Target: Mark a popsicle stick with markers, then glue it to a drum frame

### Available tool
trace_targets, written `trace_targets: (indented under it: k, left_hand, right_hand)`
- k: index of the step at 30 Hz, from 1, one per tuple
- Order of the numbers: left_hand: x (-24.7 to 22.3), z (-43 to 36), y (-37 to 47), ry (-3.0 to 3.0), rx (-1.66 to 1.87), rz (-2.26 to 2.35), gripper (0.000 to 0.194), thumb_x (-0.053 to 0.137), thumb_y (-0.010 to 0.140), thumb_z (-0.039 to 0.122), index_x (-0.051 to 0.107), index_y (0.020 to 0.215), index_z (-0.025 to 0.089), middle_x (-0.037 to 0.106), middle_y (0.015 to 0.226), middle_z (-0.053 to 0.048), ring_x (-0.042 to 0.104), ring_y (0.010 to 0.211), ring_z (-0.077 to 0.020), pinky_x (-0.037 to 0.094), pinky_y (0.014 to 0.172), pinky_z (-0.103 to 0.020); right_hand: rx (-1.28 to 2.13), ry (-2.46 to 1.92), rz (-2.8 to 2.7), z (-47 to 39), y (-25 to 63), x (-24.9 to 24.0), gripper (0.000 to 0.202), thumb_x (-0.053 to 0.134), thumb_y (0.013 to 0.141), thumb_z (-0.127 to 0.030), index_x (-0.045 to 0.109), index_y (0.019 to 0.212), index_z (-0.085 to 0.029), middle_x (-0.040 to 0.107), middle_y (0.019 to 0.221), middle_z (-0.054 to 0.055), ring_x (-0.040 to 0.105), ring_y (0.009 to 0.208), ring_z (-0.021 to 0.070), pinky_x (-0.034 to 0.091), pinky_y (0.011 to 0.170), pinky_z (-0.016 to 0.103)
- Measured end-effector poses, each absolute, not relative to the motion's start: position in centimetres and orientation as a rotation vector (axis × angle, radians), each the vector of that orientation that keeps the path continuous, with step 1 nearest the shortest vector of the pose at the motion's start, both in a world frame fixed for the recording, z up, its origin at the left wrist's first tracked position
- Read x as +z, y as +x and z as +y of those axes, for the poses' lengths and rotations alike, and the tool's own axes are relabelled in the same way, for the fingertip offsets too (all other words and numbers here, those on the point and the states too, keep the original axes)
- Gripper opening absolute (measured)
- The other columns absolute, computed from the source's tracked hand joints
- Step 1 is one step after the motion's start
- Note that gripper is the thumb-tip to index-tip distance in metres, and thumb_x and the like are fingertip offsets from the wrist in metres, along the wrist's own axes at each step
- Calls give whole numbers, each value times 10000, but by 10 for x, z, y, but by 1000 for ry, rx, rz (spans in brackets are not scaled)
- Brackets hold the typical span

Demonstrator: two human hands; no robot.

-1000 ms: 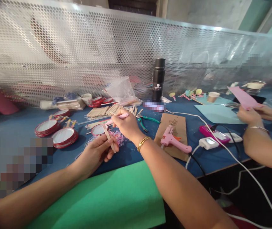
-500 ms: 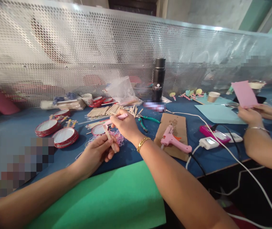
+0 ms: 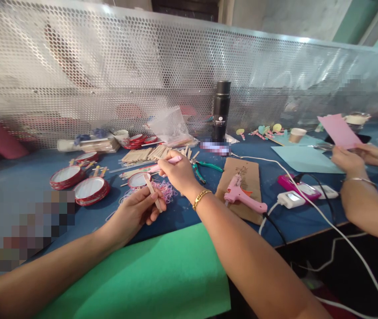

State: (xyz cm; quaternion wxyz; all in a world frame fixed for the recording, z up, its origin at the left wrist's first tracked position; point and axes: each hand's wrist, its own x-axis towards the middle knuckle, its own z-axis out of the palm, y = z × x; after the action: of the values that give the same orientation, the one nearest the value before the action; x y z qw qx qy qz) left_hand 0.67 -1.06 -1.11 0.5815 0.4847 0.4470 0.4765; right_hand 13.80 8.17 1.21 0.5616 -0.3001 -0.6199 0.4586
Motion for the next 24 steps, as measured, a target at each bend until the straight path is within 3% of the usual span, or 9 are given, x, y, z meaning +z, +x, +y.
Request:
trace_targets:
  k: [24]
  left_hand:
    - [-11,-11,7,1131,1120,1052,183,648,899,350,596,875,176,710,709,-1,534,468,-70,389,418,-168]
  right_hand:
    - [1108,-705,-1535,80,138,12,190,587,771,-246,510,602,-209,579,524,-45,516,523,111,412,557,244]
